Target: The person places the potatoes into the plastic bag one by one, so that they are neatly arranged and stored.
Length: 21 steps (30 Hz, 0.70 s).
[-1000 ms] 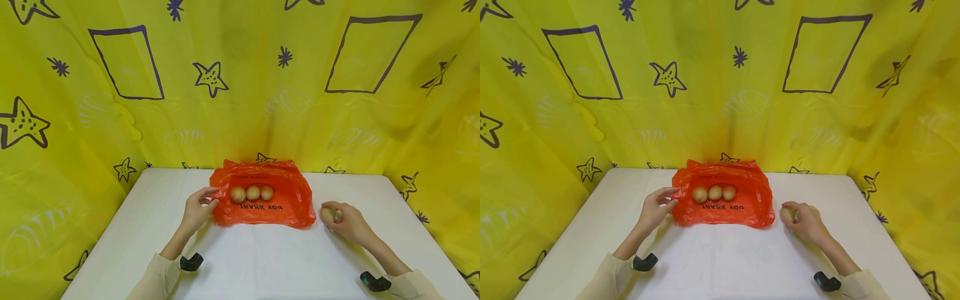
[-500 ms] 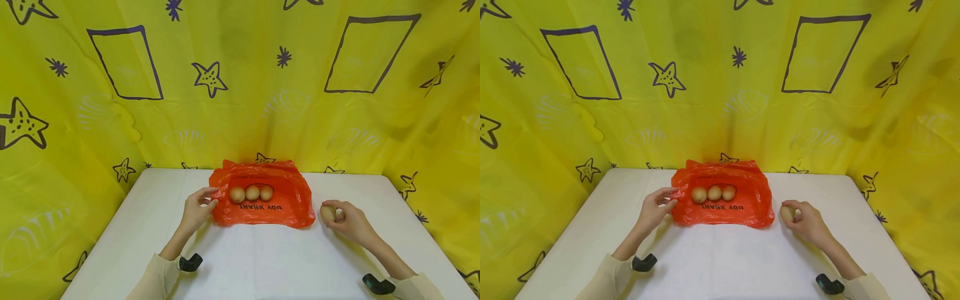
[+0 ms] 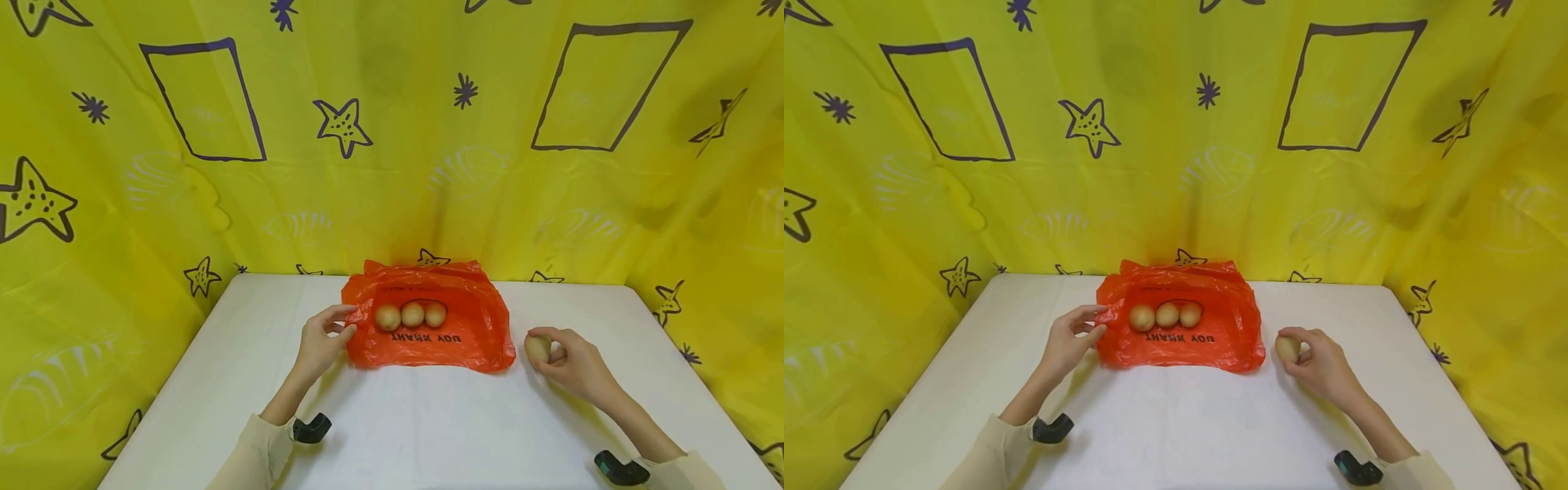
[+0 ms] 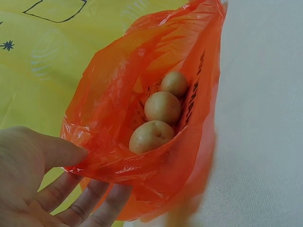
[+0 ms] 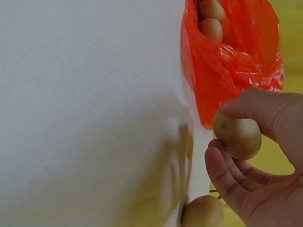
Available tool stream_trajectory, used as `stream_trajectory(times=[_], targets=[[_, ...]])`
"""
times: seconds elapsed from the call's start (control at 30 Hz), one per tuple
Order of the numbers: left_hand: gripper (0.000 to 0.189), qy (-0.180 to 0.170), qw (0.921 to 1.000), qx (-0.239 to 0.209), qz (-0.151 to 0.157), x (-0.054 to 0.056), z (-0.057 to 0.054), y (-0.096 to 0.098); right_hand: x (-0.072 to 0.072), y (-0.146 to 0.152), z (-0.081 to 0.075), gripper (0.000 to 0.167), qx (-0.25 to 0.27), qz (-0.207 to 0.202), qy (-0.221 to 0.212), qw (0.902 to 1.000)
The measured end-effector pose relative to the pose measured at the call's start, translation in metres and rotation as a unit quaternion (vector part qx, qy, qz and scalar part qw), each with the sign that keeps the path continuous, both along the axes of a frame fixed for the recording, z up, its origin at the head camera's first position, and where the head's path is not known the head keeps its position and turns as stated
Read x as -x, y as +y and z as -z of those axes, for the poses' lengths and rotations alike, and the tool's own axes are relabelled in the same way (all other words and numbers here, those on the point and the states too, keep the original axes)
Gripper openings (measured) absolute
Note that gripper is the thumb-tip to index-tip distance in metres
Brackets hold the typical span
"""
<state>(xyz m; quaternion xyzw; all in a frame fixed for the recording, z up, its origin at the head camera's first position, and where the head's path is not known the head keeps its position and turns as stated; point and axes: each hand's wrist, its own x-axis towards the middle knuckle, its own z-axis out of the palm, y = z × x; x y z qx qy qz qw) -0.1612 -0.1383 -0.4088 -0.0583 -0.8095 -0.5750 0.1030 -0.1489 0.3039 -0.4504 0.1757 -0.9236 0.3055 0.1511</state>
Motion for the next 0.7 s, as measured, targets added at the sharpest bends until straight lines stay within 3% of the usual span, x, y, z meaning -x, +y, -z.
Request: stream_trajectory(times=[0.3, 0.7], targets=[[0.028, 0.01, 0.9999, 0.001, 0.009, -0.001, -0.004, -0.001, -0.005, 0.001, -0.003, 0.051, 0.006, -0.007, 0.023, 0.9997], [0.028, 0.012, 0.9998, 0.005, 0.015, 0.0, -0.001, -0.001, -0.012, -0.008, -0.015, 0.052, 0.036, -0.026, 0.003, 0.999]])
